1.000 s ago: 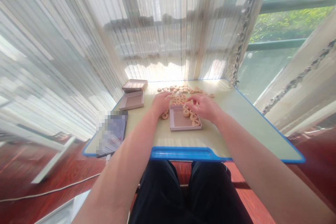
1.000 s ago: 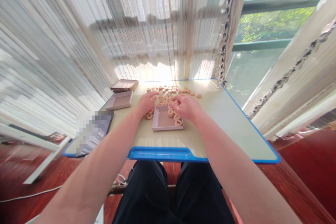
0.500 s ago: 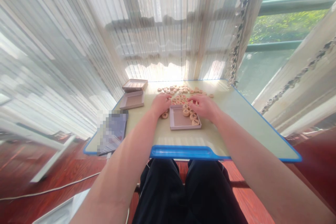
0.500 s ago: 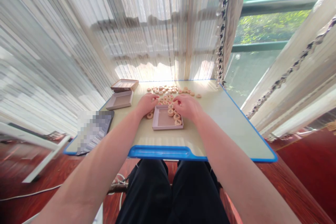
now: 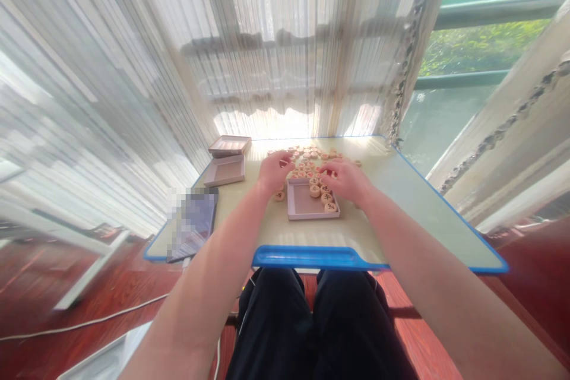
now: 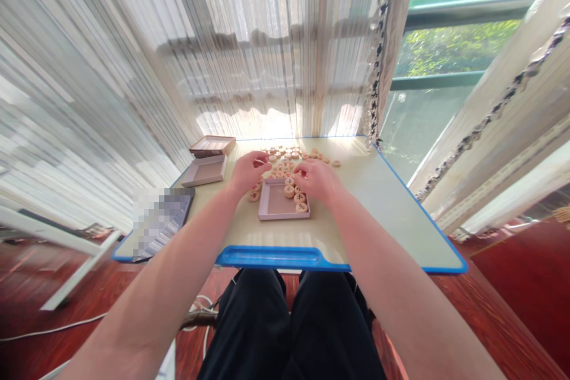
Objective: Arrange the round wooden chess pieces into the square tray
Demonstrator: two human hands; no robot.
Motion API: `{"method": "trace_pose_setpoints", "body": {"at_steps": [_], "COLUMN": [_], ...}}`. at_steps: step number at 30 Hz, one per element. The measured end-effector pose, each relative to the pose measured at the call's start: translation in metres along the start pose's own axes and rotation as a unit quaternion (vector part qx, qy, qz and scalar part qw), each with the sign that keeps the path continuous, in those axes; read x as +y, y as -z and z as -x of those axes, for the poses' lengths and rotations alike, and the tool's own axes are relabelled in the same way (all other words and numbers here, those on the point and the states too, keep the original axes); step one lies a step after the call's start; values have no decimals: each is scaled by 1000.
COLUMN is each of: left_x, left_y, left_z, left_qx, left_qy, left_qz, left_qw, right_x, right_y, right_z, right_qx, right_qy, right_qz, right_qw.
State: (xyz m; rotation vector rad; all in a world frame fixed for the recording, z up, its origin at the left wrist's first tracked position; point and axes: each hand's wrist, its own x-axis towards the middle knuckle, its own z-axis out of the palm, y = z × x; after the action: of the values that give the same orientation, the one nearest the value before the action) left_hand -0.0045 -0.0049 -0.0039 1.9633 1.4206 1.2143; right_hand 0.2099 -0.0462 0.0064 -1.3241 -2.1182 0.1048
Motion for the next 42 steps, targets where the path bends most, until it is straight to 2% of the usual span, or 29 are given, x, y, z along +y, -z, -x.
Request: {"method": "trace_pose_setpoints", "body": {"at_steps": [4,7,10,14,21,26,29,33,37,42], "left_x": [15,21,25,27,27,27,27,24,18,17], "left_y": [0,-1,-3,-4,-5,-5,-2,1,0,2], "left_z": [6,10,12,13,14,13,12,10,9,12], "left_qx": [-33,-87,-126,-138,-169,-181,-141,-102,-116,-140], "left_qy": [2,25,31,40,51,74,67,-12,-94,-102], "left_qz": [192,268,292,303,335,349,300,122,-35,-86], "left_qw": [981,959,948,942,925,916,941,987,988,981], "right_x": [-2,-4,-6,-8,-10,-13,-15,-21,-30,-36], "right_y": [2,2,1,-1,-4,-1,2,6,7,7], "right_z": [0,1,1,1,0,0,1,5,9,12], "right_qx": [4,18,31,45,6,16,-6,-69,-85,-103], "right_qy": [0,14,31,41,40,45,39,47,100,126], "right_qz": [3,-5,-18,-30,-46,-43,-36,-25,-13,-4], "right_qw": [1000,1000,999,998,998,998,999,996,991,987]}}
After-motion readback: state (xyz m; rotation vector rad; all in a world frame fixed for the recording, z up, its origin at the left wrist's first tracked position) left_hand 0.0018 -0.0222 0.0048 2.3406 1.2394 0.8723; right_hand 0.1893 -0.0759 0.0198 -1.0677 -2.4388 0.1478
